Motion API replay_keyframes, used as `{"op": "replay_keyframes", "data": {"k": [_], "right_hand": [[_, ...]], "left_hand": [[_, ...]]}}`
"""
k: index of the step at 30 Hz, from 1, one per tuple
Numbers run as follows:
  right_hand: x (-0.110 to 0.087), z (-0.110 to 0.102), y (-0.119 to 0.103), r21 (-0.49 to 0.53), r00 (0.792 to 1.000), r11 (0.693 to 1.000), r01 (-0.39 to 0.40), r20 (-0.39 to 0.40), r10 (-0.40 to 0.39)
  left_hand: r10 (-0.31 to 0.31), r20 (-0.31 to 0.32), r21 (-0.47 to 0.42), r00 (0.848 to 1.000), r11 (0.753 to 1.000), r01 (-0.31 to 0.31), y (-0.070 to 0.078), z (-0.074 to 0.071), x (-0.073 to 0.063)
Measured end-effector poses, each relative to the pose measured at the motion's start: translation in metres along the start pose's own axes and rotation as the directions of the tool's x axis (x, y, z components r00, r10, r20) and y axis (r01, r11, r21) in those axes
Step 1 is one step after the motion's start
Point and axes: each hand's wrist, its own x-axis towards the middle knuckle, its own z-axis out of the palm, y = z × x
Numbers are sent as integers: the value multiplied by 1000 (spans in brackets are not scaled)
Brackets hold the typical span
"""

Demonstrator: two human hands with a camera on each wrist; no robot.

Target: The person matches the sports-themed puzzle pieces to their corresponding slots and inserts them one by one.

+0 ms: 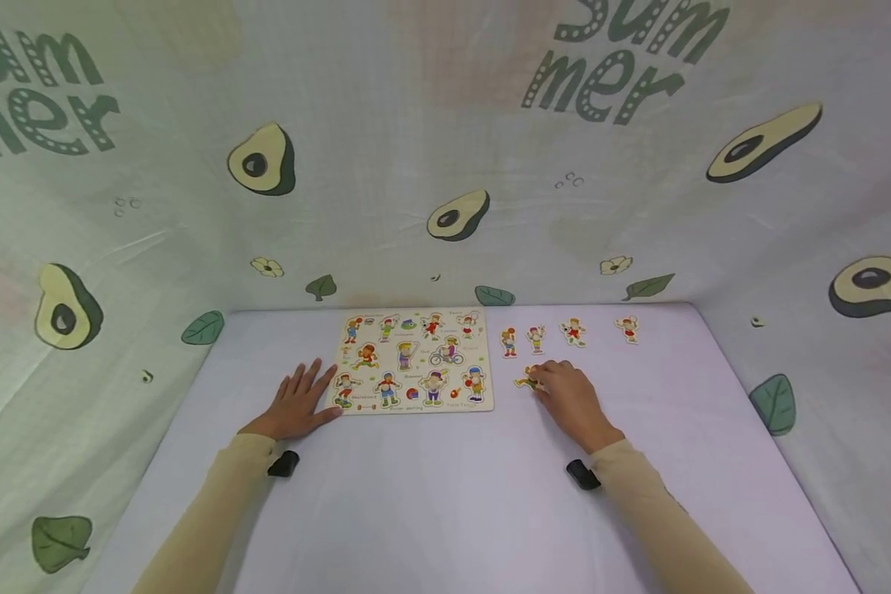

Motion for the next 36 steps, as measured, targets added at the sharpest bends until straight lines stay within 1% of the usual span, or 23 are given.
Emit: {"op": "replay_keyframes", "data": {"k": [4, 8, 11, 14, 17, 19, 23, 26, 29, 36], "right_hand": [[0, 2, 1, -2, 1000, 1000, 7, -5, -7], [3, 2, 1, -31, 1000, 999, 13, -10, -13], [7, 1, 1, -64, 1000, 998, 18, -7, -19], [11, 1, 0, -85, 1000, 996, 15, -5, -15], [14, 2, -2, -85, 1000, 996, -6, -3, 6], [16, 2, -3, -77, 1000, 997, -22, -3, 22], [18, 4, -4, -63, 999, 997, -52, -2, 52], [19, 4, -4, -53, 998, 997, -60, -5, 60], [20, 4, -3, -44, 998, 997, -61, -7, 60], [20, 6, 0, -50, 999, 998, -31, -45, 29]], "left_hand": [[-11, 4, 22, 1000, 1000, 11, -1, 4, 2], [-14, -2, 37, 1000, 999, 14, -3, 6, 5], [-12, 3, 31, 1000, 999, 12, -2, 5, 5], [-9, 7, 21, 1000, 1000, 9, 1, 1, 2], [-3, 5, 11, 1000, 1000, 3, 3, -2, -2], [2, 1, -14, 1000, 1000, -2, 4, -3, -3], [2, -6, -11, 1000, 1000, -2, 3, -1, -2], [-1, -18, 19, 1000, 1000, 1, -1, 5, 1], [-2, -26, 20, 1000, 1000, 3, -4, 8, 3], [-17, -7, 16, 1000, 1000, 17, -2, 7, 4]]}}
